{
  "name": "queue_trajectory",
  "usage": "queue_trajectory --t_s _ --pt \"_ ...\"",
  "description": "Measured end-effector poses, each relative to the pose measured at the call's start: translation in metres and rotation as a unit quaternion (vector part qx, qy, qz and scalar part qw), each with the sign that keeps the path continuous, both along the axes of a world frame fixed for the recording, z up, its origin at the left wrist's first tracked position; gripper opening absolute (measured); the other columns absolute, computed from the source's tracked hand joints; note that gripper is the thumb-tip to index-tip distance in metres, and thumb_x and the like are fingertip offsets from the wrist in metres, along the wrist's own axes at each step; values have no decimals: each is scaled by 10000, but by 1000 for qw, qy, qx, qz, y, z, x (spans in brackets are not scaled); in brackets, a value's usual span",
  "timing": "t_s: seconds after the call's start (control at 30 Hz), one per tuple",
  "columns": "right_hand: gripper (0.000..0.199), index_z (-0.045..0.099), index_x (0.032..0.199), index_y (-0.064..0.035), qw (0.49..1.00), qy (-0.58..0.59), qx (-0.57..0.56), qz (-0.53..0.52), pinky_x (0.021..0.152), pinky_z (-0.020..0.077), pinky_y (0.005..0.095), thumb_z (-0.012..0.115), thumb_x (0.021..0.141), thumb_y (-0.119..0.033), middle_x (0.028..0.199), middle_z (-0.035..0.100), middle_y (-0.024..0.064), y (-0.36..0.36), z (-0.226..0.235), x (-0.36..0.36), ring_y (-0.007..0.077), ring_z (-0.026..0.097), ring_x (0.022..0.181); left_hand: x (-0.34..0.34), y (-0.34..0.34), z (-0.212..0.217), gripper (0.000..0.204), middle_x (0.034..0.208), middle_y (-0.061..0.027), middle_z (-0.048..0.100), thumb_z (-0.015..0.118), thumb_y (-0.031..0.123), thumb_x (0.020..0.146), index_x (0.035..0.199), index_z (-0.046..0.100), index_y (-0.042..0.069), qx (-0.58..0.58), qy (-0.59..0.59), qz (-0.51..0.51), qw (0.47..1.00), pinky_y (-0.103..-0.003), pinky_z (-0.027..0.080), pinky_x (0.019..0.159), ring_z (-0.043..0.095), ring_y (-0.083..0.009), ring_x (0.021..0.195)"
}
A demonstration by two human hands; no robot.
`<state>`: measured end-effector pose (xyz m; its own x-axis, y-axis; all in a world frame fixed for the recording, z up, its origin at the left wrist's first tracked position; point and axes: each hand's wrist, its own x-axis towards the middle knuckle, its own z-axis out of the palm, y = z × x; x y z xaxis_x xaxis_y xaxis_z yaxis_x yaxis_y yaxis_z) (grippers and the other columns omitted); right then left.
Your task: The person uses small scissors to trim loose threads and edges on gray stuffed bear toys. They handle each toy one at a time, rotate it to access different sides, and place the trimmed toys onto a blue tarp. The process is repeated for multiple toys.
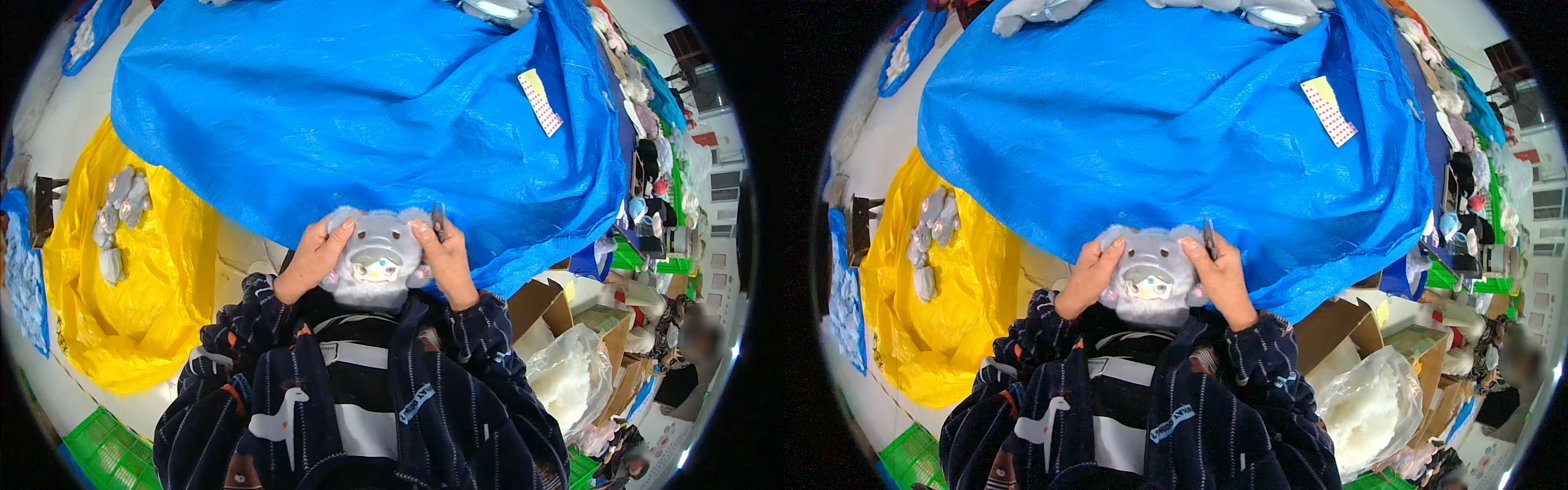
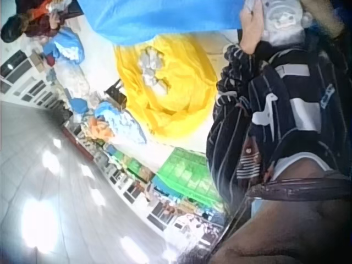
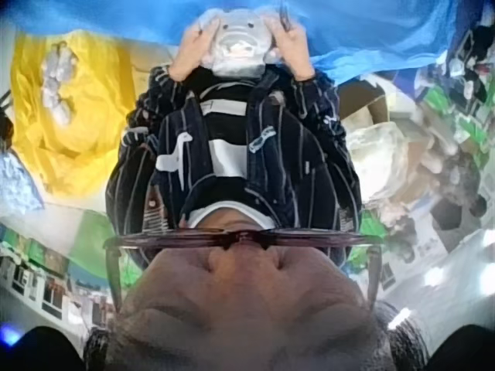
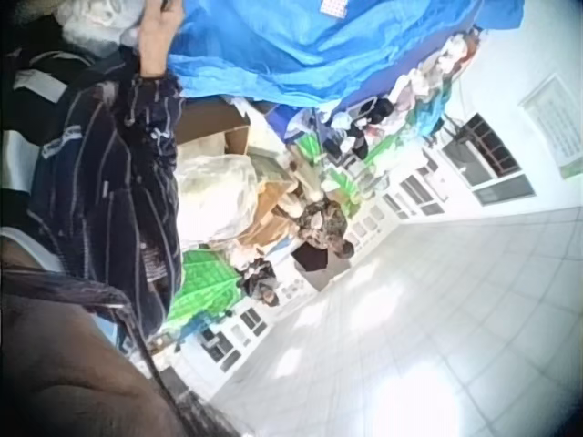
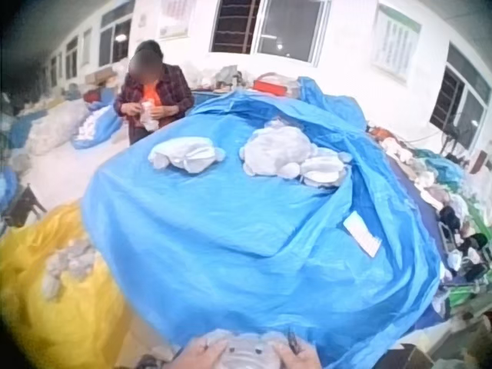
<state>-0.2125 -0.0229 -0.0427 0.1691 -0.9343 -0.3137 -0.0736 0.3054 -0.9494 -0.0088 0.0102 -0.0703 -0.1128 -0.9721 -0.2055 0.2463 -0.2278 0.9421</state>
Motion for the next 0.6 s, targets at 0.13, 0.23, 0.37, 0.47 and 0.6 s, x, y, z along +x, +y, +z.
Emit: queue_trajectory --t_s 0.13,0.23,0.37,0.47,0.6 --pt "222 521 745 -105 988 -125 95 -6 417 245 186 608 821 -295 583 454 -64 0 5 6 13 349 463 2 1 0 341 971 -37 577 438 325 918 1046 542 26 105 196 0 975 -239 452 724 541 -94 872" --pt "220 525 772 -106 986 -137 97 -16 411 240 182 615 816 -302 579 433 -74 -4 7 3 14 335 451 7 -4 0 394 1059 -62 554 450 304 913 1149 465 -11 103 227 -28 968 -255 442 812 538 -133 960" --pt "217 526 783 -108 982 -153 100 -44 410 236 183 617 816 -302 577 433 -74 -14 12 -2 18 328 446 1 20 -18 435 1113 -81 536 526 203 873 1224 398 -19 -22 147 -7 989 -272 448 823 530 -157 993" --pt "202 537 806 -108 971 -179 136 -86 410 230 184 605 826 -298 585 443 -71 -16 -1 -1 17 317 448 -2 34 -23 413 1086 -91 549 557 94 843 1213 415 -25 84 92 -22 992 -270 446 824 540 -151 971" --pt "265 561 987 -43 978 -167 50 -112 413 239 198 582 844 -265 717 549 -5 -17 19 -8 11 297 455 -1 29 -26 353 1050 -107 570 556 23 828 1164 464 -33 92 209 55 972 -287 461 819 560 -165 940"
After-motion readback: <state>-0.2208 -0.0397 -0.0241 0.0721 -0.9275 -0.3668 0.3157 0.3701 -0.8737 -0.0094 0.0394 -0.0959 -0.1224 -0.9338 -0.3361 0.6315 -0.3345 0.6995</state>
